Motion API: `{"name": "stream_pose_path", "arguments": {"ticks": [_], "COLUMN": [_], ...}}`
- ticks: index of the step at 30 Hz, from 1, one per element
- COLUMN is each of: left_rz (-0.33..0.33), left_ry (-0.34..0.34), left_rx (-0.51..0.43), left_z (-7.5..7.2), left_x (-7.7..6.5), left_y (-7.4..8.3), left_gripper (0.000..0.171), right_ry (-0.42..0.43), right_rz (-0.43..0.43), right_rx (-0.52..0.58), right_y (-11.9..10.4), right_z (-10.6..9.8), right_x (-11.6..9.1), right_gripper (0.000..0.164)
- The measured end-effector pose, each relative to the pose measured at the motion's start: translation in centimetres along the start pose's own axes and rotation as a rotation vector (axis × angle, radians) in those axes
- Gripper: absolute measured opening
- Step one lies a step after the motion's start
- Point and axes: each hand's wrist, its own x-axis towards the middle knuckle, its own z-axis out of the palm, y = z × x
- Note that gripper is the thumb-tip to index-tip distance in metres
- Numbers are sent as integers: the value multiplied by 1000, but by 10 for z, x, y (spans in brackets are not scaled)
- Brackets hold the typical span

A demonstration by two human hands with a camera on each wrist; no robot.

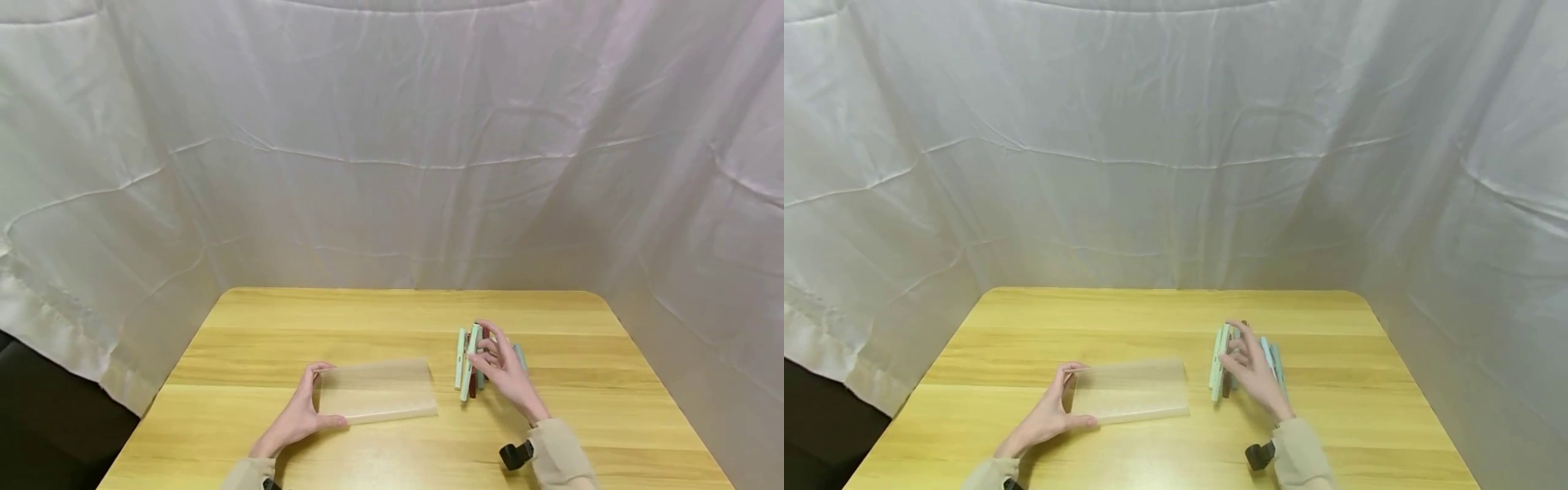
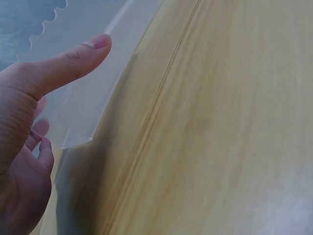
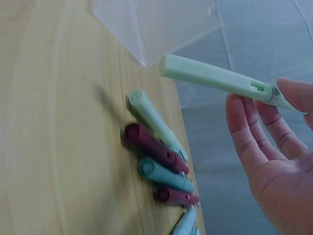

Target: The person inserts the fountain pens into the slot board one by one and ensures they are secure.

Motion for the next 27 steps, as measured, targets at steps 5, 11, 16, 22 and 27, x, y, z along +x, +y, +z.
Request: {"name": "stream_pose_path", "arguments": {"ticks": [5, 11, 16, 22, 27], "left_rz": [-8, -5, -4, -5, -16], "left_ry": [-20, -22, -22, -29, -34], "left_rx": [4, 1, -1, 5, 13], "left_z": [1, 1, 2, 2, 1], "left_x": [1, 1, 1, 1, 1], "left_y": [1, 0, 1, 2, 2], "left_gripper": [94, 96, 96, 97, 98], "right_ry": [-42, -56, -34, -48, -52], "right_rz": [-37, -76, -58, -55, -54], "right_rx": [0, 4, -23, -22, -25], "right_y": [-2, -20, -32, -32, -33], "right_z": [14, 33, 43, 50, 55], "right_x": [5, 9, 8, 9, 11], "right_gripper": [60, 58, 56, 56, 56]}}
